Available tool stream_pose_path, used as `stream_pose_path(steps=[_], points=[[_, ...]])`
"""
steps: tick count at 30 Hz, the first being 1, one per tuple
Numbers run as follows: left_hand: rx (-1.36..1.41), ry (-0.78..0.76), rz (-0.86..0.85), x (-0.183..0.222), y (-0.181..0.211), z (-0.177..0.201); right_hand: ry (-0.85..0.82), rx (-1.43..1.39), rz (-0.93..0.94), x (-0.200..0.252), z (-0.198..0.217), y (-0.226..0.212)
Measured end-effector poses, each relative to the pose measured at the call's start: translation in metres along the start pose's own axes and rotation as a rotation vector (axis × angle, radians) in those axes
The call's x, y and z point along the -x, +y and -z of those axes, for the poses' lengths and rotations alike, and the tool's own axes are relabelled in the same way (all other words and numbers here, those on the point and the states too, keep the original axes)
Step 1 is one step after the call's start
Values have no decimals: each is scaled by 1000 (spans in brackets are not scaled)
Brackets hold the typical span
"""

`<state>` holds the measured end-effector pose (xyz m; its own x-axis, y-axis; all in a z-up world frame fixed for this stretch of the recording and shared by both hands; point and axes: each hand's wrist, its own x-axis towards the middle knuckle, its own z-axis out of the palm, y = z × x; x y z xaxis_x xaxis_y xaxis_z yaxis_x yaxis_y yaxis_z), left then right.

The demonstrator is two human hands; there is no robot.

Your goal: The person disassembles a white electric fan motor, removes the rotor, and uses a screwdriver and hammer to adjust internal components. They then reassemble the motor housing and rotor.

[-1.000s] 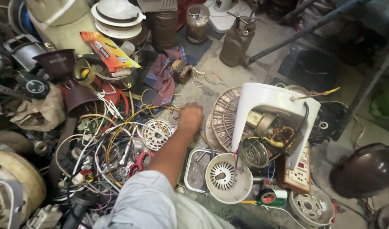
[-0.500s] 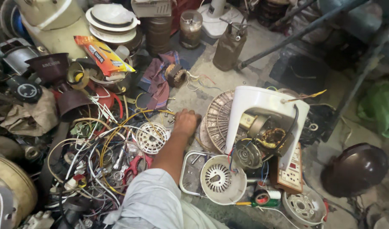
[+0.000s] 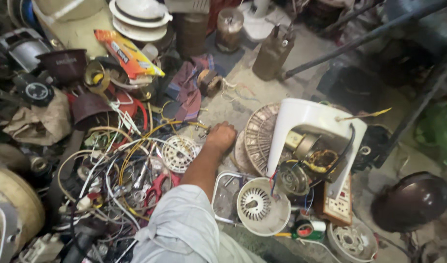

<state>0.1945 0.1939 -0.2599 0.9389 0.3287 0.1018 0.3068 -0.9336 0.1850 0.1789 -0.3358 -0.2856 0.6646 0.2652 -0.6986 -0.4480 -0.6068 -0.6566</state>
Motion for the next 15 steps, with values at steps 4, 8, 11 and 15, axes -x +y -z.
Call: stream_pose_path(steps=[4,8,11,15], points=[[88,5,26,4,-9,1,-12,-30,-13,8,-16,20],[344,-51,335,-2,-13,24,-14,-56,-9,7,-24,29],[514,3,434,5,-24,34,-22,-72,-8,6,-33,30],[545,8,412,5,-25,35,-25,-84,-25,3,-33,24]])
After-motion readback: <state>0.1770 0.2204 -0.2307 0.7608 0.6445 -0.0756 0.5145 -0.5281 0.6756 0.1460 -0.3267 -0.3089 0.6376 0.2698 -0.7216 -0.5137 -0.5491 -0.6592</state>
